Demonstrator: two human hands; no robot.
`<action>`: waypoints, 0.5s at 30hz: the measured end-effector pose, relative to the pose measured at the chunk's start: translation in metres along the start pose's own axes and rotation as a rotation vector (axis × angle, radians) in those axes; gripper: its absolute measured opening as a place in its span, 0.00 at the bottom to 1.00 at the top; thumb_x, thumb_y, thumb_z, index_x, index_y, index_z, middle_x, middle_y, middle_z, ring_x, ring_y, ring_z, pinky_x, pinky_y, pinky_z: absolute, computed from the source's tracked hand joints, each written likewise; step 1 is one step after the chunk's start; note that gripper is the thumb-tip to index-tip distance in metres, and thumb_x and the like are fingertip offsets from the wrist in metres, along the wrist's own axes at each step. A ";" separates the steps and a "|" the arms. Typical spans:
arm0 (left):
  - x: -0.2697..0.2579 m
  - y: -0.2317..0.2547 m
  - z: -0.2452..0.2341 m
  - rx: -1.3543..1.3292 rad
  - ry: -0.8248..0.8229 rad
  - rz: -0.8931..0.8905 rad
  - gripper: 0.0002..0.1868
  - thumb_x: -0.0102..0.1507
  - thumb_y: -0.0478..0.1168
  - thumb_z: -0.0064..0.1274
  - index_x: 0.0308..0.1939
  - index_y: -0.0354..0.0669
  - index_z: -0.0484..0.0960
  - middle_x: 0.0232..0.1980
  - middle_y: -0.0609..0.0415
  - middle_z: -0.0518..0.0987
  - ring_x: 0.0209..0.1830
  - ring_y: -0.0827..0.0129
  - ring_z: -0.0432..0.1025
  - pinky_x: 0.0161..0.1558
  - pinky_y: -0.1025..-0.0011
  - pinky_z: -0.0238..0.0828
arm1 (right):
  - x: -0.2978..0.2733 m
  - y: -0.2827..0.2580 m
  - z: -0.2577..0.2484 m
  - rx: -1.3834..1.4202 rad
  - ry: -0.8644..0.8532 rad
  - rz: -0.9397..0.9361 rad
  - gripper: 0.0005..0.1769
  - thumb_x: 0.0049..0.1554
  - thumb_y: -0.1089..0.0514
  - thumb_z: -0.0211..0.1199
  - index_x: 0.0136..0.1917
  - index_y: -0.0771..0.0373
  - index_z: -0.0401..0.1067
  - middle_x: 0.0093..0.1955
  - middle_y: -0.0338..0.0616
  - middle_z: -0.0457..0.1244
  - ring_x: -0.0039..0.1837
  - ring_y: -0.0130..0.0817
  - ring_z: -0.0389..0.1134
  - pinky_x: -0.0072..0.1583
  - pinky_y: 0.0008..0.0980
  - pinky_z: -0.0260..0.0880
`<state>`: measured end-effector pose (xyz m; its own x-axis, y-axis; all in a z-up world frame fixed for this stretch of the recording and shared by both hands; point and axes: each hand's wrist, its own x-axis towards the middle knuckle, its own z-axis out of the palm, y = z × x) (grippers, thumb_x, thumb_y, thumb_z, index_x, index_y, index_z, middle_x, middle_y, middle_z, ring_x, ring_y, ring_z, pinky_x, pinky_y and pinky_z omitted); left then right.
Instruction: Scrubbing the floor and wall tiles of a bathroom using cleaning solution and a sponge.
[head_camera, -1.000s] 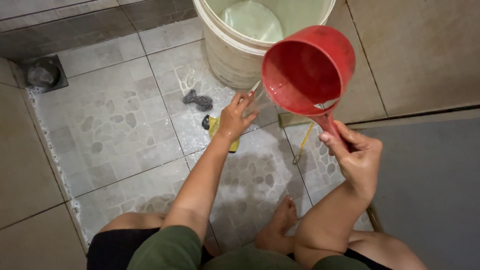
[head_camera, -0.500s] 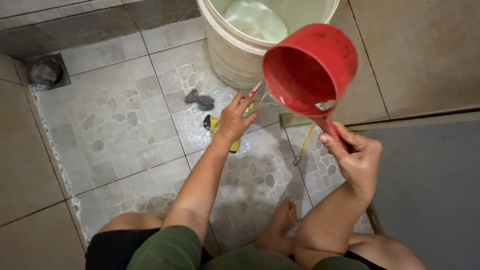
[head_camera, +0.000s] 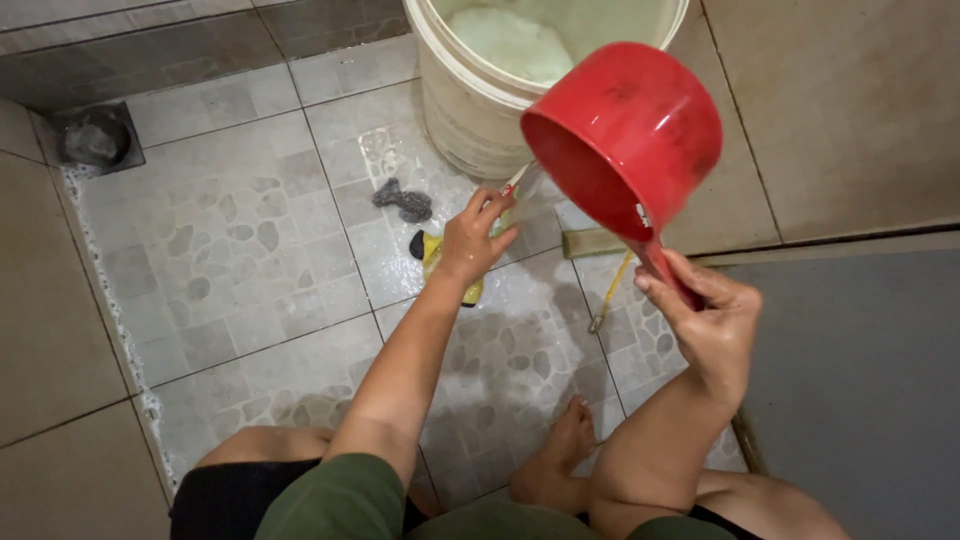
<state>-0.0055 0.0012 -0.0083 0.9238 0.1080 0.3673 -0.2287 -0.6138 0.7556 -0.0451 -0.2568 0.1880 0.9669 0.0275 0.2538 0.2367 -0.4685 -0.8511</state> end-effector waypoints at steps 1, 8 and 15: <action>-0.002 -0.001 0.001 0.018 0.005 -0.005 0.21 0.56 0.47 0.68 0.52 0.60 0.80 0.51 0.63 0.76 0.43 0.61 0.80 0.43 0.62 0.80 | 0.002 -0.002 0.001 0.023 0.019 -0.024 0.28 0.41 0.71 0.85 0.55 0.66 0.79 0.45 0.59 0.71 0.49 0.34 0.69 0.49 0.29 0.69; -0.010 0.030 -0.028 -0.119 -0.039 -0.212 0.46 0.57 0.36 0.66 0.75 0.47 0.59 0.55 0.47 0.77 0.39 0.48 0.78 0.42 0.52 0.78 | 0.052 -0.029 0.023 0.246 0.117 -0.023 0.24 0.62 0.65 0.73 0.69 0.68 0.71 0.45 0.58 0.70 0.35 0.32 0.67 0.32 0.25 0.62; -0.063 -0.054 0.041 -0.091 0.133 -0.241 0.21 0.65 0.40 0.54 0.60 0.35 0.78 0.58 0.42 0.79 0.59 0.49 0.73 0.61 0.57 0.70 | 0.122 -0.056 0.071 0.515 -0.072 0.116 0.27 0.64 0.56 0.65 0.73 0.68 0.68 0.47 0.46 0.71 0.38 0.22 0.66 0.39 0.17 0.68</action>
<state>-0.0388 -0.0047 -0.0943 0.9080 0.3474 0.2343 -0.0396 -0.4856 0.8733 0.0662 -0.1645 0.2343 0.9893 0.0700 0.1280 0.1268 0.0219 -0.9917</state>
